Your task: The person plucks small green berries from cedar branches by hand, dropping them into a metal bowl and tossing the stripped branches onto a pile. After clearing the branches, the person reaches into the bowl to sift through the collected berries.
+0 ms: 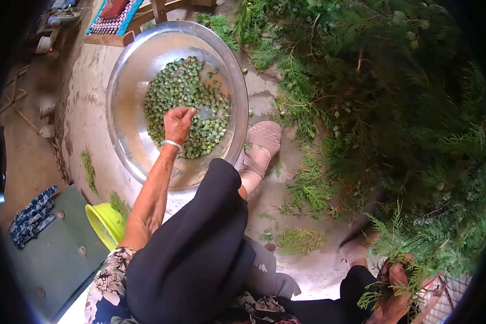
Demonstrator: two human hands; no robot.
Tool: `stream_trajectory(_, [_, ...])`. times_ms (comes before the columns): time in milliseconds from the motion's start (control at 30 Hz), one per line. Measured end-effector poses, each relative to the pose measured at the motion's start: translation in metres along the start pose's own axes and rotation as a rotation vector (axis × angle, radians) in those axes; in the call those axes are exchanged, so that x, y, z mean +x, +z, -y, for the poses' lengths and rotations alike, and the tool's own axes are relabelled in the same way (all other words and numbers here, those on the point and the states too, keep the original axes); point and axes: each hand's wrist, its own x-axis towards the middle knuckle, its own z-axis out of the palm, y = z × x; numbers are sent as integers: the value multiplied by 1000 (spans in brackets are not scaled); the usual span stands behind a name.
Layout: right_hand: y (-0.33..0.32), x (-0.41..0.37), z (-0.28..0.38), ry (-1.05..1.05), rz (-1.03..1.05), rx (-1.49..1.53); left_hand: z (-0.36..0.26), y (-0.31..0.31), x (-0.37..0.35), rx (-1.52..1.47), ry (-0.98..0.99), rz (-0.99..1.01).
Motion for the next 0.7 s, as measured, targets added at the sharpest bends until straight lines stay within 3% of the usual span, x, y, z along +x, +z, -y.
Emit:
stream_trajectory(67, [0,4,-1,64,-76,6,-3,1,19,-102,-60,30])
stream_trajectory(167, [-19,16,-8,36,56,-25,-10,4,43,-225,-110,58])
stream_trajectory(233, [-16,15,-9,31,62,-60,-18,8,52,-278,-226,-76])
stream_trajectory(300, [-4,10,-9,51,31,-25,-5,11,67,-342,-306,-71])
stream_trajectory(367, [0,9,-9,73,0,7,27,19,83,203,-122,7])
stream_trajectory(400, [-1,10,-10,83,33,-3,39,29,87,278,-306,20])
stream_trajectory(433, [-2,11,-11,92,66,-12,33,28,84,278,-308,20])
stream_trajectory(500, [-3,13,-14,103,49,4,21,30,72,346,-51,-159])
stream_trajectory(533, [-4,14,-16,113,32,22,21,36,66,6,-114,-159])
stream_trajectory(567, [-5,14,-16,115,33,22,24,40,61,7,-115,-159])
stream_trajectory(633, [-5,15,-17,129,62,23,29,42,53,196,112,-255])
stream_trajectory(700, [-6,18,-13,166,104,4,29,41,51,204,143,-240])
